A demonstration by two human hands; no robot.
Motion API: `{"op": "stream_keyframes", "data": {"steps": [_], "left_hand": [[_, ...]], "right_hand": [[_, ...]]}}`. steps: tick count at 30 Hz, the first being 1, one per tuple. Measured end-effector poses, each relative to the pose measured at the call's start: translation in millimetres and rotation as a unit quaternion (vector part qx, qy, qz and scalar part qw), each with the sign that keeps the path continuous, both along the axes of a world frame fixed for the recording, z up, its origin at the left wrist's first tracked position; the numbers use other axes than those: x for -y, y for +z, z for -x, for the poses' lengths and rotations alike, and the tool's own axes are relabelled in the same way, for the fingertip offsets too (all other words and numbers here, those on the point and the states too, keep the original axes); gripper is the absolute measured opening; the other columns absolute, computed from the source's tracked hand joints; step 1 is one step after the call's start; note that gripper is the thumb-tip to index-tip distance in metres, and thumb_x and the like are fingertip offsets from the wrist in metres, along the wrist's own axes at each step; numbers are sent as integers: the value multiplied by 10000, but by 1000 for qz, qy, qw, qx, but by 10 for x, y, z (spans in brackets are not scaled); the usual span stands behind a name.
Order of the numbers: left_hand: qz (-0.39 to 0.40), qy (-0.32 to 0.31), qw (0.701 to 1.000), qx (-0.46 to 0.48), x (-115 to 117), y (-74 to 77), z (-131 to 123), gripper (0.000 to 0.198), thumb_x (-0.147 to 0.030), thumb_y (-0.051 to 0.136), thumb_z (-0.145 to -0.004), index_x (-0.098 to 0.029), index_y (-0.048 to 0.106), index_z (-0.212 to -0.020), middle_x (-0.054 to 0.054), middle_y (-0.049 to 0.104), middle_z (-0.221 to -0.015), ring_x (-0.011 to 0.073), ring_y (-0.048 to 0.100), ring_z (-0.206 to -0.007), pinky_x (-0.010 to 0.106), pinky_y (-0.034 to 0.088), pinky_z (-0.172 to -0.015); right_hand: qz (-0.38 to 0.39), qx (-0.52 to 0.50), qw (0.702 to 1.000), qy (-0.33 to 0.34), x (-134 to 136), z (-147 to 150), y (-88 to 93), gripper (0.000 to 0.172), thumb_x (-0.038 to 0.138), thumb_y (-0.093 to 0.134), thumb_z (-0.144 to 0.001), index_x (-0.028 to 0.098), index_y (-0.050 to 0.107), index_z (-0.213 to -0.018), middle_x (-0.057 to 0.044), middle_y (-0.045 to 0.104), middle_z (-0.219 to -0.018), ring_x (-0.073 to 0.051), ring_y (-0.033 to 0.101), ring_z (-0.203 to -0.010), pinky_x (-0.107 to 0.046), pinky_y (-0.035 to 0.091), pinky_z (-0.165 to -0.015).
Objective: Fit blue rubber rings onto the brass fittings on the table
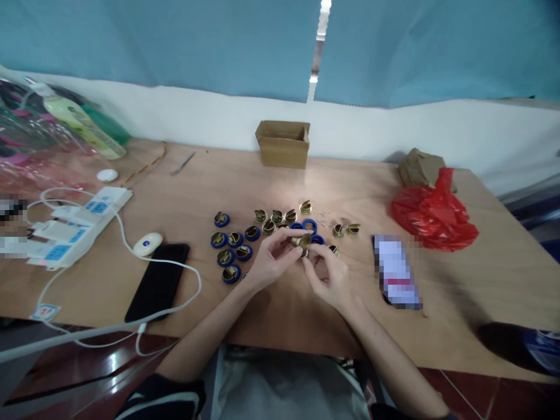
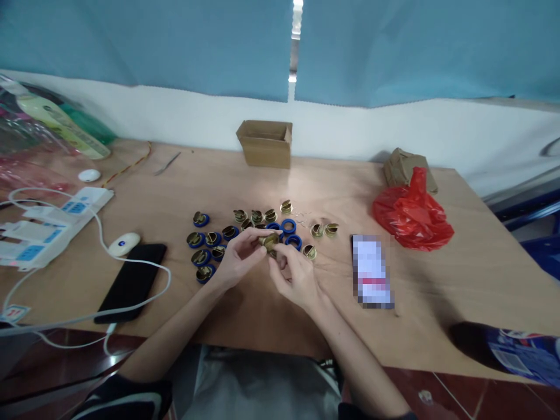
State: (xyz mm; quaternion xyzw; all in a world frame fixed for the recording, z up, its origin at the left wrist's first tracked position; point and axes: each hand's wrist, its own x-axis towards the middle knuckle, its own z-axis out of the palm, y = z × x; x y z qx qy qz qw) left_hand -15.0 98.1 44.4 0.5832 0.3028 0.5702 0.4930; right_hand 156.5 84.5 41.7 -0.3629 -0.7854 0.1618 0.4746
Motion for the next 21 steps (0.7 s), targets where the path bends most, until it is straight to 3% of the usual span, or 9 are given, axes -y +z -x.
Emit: {"op": "stream_keyframes", "data": {"steps": [4, 7, 9, 12, 16, 21], "left_hand": [[-84, 146, 978, -126, -61, 11, 100, 293, -278, 758, -880, -227, 685, -1159, 81, 735, -1160, 205, 712, -1072, 327, 581, -926], [-145, 282, 906, -281, -167, 76, 330, 258, -281, 762, -876, -225, 700, -1119, 72, 746, -1118, 218, 709, -1051, 349, 573, -931], [-121, 320, 866, -364, -261, 130, 530, 246, -270, 728, -899, -215, 700, -1137, 78, 745, -1093, 219, 718, -987, 345, 576, -897], [-39, 303, 808, -503, -415, 197, 817, 202, -221, 634, -941, -190, 709, -1125, 104, 751, -1098, 253, 719, -984, 369, 562, -897], [64, 209, 717, -662, -606, 227, 1058, 255, -182, 588, -924, -175, 713, -1147, 126, 754, -1150, 298, 692, -1090, 390, 526, -944], [101, 178, 692, -693, -751, 169, 1129, 254, -229, 643, -869, -187, 740, -1100, 134, 761, -1141, 310, 694, -1069, 377, 531, -887]], "right_hand": [[-18, -20, 997, -74, -10, -24, 53, 213, 156, 593, -960, 227, 575, -1160, 20, 646, -765, -131, 628, -618, -247, 535, -613], [-19, -21, 994, -101, -32, -34, 71, 170, 165, 581, -970, 225, 589, -1129, 10, 673, -782, -131, 644, -621, -242, 534, -602], [-11, -16, 995, -101, -46, -32, 68, 139, 178, 568, -976, 218, 599, -1106, 5, 674, -771, -133, 638, -609, -244, 523, -577], [13, 1, 996, -90, -62, -20, 50, 102, 199, 537, -987, 209, 607, -1061, 6, 652, -736, -136, 613, -584, -249, 504, -548], [31, 22, 997, -71, -79, -12, 14, 105, 205, 510, -990, 206, 606, -1035, 3, 626, -732, -136, 594, -584, -249, 496, -550], [50, 35, 996, -61, -96, -25, -39, 121, 192, 506, -983, 207, 609, -1044, -14, 655, -783, -140, 603, -617, -250, 499, -581]]}}
